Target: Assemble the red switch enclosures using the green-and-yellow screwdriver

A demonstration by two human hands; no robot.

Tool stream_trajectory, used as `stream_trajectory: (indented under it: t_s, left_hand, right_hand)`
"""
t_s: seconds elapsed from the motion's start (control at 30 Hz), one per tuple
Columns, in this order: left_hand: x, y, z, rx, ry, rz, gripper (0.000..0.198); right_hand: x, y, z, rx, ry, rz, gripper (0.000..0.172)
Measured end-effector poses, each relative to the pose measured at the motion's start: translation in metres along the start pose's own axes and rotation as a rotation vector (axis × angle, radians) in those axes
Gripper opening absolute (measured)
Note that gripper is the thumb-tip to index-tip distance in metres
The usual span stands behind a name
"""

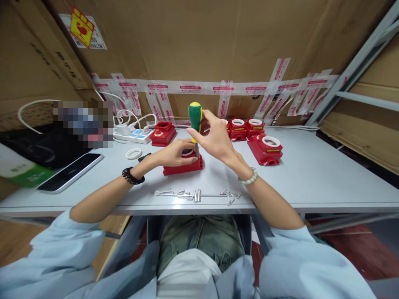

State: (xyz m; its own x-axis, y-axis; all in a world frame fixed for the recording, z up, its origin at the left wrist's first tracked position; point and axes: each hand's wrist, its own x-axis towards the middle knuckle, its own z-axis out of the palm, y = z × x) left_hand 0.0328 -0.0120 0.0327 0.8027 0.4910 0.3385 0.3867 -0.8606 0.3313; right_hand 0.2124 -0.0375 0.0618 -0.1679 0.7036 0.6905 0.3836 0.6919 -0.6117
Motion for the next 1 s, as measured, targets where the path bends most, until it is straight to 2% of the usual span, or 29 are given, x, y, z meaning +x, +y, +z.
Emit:
stream_trajectory:
  t_s: [0.23,0.33,0.4,0.47,0.6,0.7,0.8,0.9,1.0]
  left_hand:
    - [-0.003,-0.002,0.000,-0.132,0.086,-0.001,0.014]
    - [-0.006,0.008,-0.008,-0.200,0.165,0.005,0.012]
    - [-0.008,0.017,-0.014,-0.214,0.173,-0.019,0.009]
    - [-0.012,0.026,-0.017,-0.218,0.049,-0.032,0.007]
    - [-0.019,0.040,-0.013,-0.193,-0.323,-0.002,0.010]
    - [-0.022,0.043,-0.005,-0.187,-0.462,-0.046,0.013]
    - [-0.022,0.045,-0.001,-0.201,-0.518,-0.072,0.014]
    - [-0.022,0.047,-0.006,-0.225,-0.481,-0.058,0.017]
    - [-0.021,0.045,-0.020,-0.204,-0.285,-0.012,0.016]
  right_hand:
    - [0.002,-0.004,-0.006,0.046,0.112,-0.011,0.043]
    - [0.006,-0.007,-0.012,0.052,0.178,-0.021,0.046]
    - [0.008,-0.008,-0.017,0.065,0.234,-0.038,0.046]
    - [0.010,-0.007,-0.022,0.081,0.293,-0.059,0.043]
    - [0.012,0.003,-0.025,0.081,0.336,-0.091,0.043]
    - [0.014,0.013,-0.021,0.058,0.314,-0.131,0.048]
    - [0.014,0.020,-0.016,0.028,0.262,-0.162,0.050]
    - [0.012,0.020,-0.013,-0.018,0.228,-0.179,0.051]
    - [0.008,0.015,-0.012,-0.068,0.239,-0.192,0.056]
